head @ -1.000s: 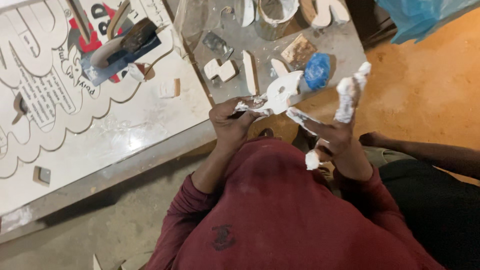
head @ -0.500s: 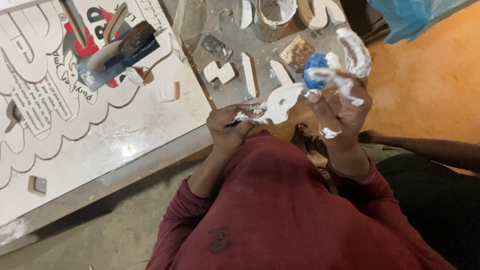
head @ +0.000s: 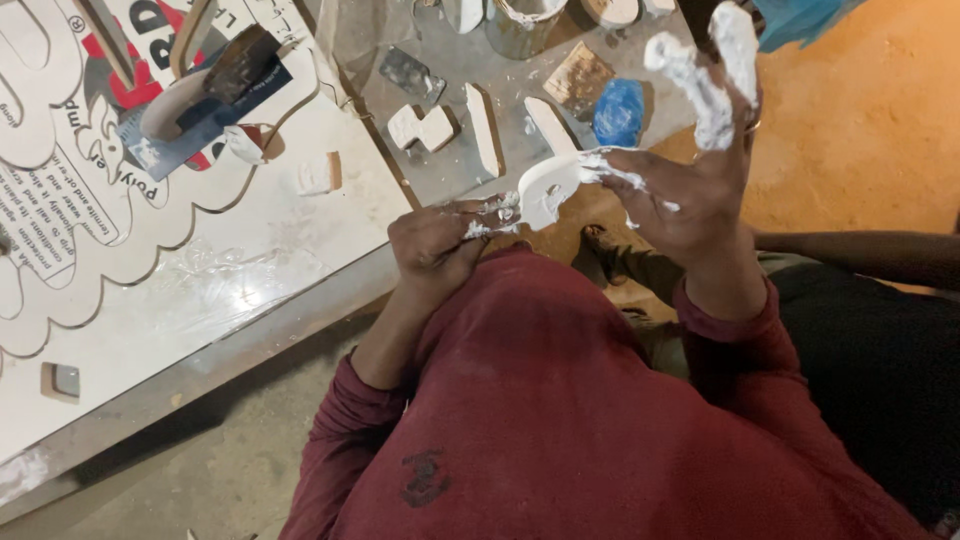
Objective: The person applies a white putty-like substance by hand to the edges and surfaces of several small wooden letter-shaped pieces. They smooth the material over the contours, then place the treated pieces on the workbench.
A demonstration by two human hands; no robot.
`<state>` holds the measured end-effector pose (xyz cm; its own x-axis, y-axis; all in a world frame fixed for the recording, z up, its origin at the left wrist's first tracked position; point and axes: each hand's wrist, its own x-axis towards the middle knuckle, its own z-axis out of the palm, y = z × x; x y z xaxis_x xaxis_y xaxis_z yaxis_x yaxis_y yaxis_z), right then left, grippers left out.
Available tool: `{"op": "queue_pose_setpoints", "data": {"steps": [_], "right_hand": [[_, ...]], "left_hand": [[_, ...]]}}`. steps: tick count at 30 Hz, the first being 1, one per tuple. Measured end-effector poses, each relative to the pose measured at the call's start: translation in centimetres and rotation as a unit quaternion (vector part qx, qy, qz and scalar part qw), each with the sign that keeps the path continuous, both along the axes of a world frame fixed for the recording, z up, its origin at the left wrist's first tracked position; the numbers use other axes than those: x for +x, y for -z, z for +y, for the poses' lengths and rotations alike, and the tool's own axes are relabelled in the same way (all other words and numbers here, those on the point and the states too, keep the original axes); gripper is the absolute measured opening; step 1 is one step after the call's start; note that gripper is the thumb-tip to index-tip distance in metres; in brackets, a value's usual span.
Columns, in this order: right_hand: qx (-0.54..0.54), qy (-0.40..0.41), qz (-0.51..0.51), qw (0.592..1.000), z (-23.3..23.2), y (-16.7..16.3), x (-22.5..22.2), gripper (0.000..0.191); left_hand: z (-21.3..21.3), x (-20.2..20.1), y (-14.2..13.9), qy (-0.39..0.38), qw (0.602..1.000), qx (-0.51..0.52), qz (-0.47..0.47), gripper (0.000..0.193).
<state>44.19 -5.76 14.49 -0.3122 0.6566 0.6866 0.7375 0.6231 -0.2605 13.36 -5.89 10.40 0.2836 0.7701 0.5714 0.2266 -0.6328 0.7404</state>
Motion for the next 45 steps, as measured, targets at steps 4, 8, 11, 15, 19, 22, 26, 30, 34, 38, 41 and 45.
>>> {"op": "queue_pose_setpoints", "data": {"steps": [4, 8, 11, 15, 19, 22, 26, 30, 34, 38, 41, 45], "right_hand": [[0.101, -0.013, 0.029, 0.994, -0.4, 2.0, -1.5, 0.017], [0.106, 0.014, 0.018, 0.994, -2.6, 1.4, -2.7, 0.021], [0.083, 0.056, 0.066, 0.993, -3.5, 0.1, -3.7, 0.021], [-0.036, 0.022, 0.238, 0.970, -3.0, -1.5, -5.5, 0.034], [-0.280, -0.120, 0.492, 0.816, -4.0, -2.9, -6.5, 0.048], [-0.266, -0.123, 0.461, 0.838, -5.0, -3.3, -6.6, 0.042], [-0.262, -0.119, 0.475, 0.832, -5.2, -2.9, -6.7, 0.047], [-0.184, -0.121, 0.434, 0.874, -4.6, -2.7, -7.2, 0.051], [-0.150, -0.051, 0.308, 0.938, -4.5, -3.0, -7.5, 0.054], [-0.191, -0.036, 0.344, 0.918, -5.0, -2.7, -7.5, 0.051], [-0.212, -0.063, 0.398, 0.891, -4.4, -1.3, -7.3, 0.048], [-0.251, -0.121, 0.464, 0.841, -2.5, 1.5, -6.6, 0.046]], "left_hand": [[-0.5, 0.5, -0.5, -0.095, 0.975, 0.161, 0.119, 0.016], [-1.2, 0.0, -2.7, -0.030, 0.969, 0.215, 0.117, 0.004], [-0.4, 0.3, -4.2, -0.036, 0.935, 0.338, 0.096, 0.007], [-0.6, -1.3, -5.7, 0.037, 0.915, 0.386, 0.110, 0.002], [-0.4, -1.4, -4.6, 0.038, 0.911, 0.403, 0.083, 0.007], [0.1, -0.3, -3.3, 0.000, 0.912, 0.411, 0.003, 0.021], [-1.0, -0.2, -3.0, -0.016, 0.938, 0.345, 0.000, 0.025], [-3.5, -0.6, -3.3, 0.012, 0.960, -0.277, -0.024, 0.027], [-2.8, 3.1, -1.7, -0.029, 0.970, -0.056, -0.235, 0.034], [-2.6, 3.2, -1.5, 0.094, 0.890, -0.234, -0.381, 0.059], [-2.1, 2.3, -2.1, 0.118, 0.858, -0.322, -0.381, 0.070], [-1.6, 2.0, -2.5, 0.122, 0.760, -0.469, -0.433, 0.052]]}}
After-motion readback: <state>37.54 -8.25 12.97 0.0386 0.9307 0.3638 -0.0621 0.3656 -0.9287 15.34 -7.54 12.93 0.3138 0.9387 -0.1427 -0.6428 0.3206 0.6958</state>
